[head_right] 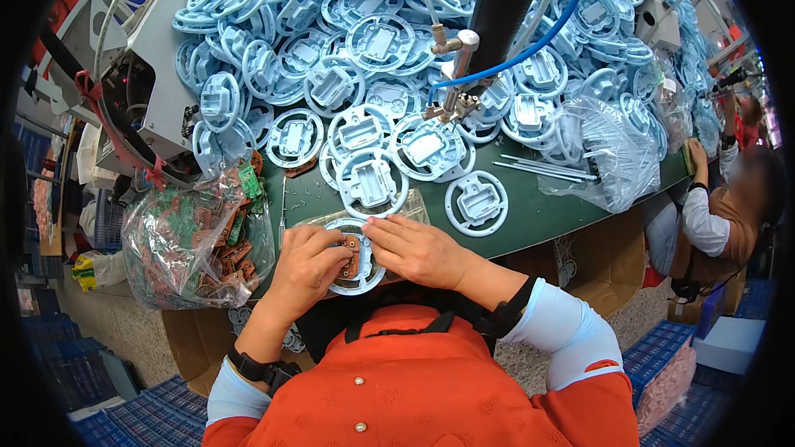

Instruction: Assemble small toy components using a manual screwdriver and a motorized drill.

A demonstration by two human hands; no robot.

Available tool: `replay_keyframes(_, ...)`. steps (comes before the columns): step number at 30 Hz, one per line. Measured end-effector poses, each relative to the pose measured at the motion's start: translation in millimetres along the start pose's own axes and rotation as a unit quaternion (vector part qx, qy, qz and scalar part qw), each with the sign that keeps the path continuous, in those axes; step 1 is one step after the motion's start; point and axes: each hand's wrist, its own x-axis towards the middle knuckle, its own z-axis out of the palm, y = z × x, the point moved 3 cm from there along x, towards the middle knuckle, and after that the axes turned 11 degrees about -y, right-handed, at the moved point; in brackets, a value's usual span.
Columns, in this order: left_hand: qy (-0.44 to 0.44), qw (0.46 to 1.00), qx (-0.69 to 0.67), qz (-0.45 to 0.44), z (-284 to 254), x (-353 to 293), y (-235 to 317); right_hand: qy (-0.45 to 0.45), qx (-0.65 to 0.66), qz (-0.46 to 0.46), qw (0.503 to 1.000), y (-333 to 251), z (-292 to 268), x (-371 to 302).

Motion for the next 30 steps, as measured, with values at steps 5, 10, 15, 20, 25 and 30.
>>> replay_keyframes(5, -0.021, 1.000, -0.003, -0.012, 0, -4, -4, 0.019, 0.013, 0.034, 0.999, 5, -15, -7)
replay_keyframes(10, -0.031, 0.998, -0.022, -0.058, 0, -18, 1, 0.119, -0.072, 0.320, 0.937, 59, -53, -99)
replay_keyframes(15, -0.056, 0.994, -0.023, -0.091, 2, -12, 3, -0.021, -0.246, 0.439, 0.864, 116, -51, -166)
replay_keyframes(20, -0.058, 0.993, -0.015, -0.105, 2, -14, 8, -0.063, -0.279, 0.391, 0.875, 136, -53, -163)
replay_keyframes(25, -0.082, 0.988, -0.011, -0.133, -4, -11, 14, -0.050, -0.264, 0.391, 0.881, 133, -71, -150)
replay_keyframes(30, -0.078, 0.986, 0.004, -0.144, 2, -8, 18, 0.131, -0.133, 0.270, 0.944, 91, -90, -113)
